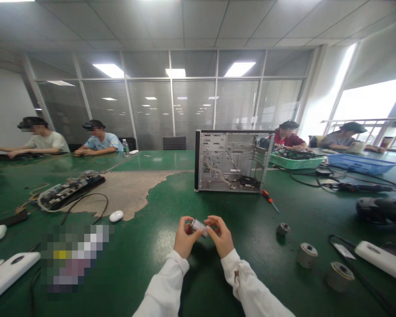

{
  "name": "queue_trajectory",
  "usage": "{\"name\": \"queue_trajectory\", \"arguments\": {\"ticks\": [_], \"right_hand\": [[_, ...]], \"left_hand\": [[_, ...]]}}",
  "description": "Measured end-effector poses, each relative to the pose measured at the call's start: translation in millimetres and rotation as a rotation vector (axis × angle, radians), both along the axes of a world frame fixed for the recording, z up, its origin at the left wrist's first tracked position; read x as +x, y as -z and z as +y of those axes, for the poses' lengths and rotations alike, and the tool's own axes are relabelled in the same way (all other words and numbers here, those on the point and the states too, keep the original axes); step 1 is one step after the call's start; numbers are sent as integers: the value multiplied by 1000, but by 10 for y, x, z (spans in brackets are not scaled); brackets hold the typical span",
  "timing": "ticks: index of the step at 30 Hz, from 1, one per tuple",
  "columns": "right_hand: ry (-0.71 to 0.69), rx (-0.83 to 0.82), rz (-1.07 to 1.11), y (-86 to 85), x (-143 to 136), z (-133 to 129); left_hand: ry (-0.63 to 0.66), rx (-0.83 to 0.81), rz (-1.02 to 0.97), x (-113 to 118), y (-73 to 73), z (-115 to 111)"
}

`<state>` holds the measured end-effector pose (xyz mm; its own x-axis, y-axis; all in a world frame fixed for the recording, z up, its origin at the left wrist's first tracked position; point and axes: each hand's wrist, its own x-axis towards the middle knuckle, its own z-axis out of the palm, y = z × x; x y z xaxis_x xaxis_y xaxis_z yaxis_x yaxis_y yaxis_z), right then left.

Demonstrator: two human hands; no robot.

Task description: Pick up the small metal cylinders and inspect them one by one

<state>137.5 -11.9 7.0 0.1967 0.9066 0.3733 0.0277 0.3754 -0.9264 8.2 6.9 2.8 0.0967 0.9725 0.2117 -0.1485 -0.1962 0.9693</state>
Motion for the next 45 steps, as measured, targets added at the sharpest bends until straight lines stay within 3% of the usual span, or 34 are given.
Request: {"name": "queue_trajectory", "arguments": {"ticks": [5, 9, 15, 21, 25, 28, 32, 36, 39, 45], "right_hand": [[-6, -40, 65, 22, 21, 34], [-8, -45, 100, 18, 30, 47], [0, -52, 143, 14, 33, 63], [-7, -49, 150, 14, 29, 62], [-7, -46, 126, 34, 33, 72], [-6, -50, 110, 45, 39, 78], [-7, -51, 107, 50, 41, 78], [-9, -56, 71, 65, 46, 85], [-3, -67, 17, 94, 60, 108], [33, -95, -75, 142, 78, 150]], "left_hand": [[-25, -99, -119, 2, 23, 40], [-13, -289, -373, -7, 32, 72], [233, -590, -668, -103, -39, 63], [458, -570, -759, -134, -88, -2], [453, -498, -630, -94, -100, -25], [267, -355, -430, -48, -92, -15], [2, -5, 67, -78, -72, 9], [-31, 389, 571, -190, -44, 30], [-24, 416, 681, -226, 8, 57], [12, 266, 629, -220, 126, 136]]}}
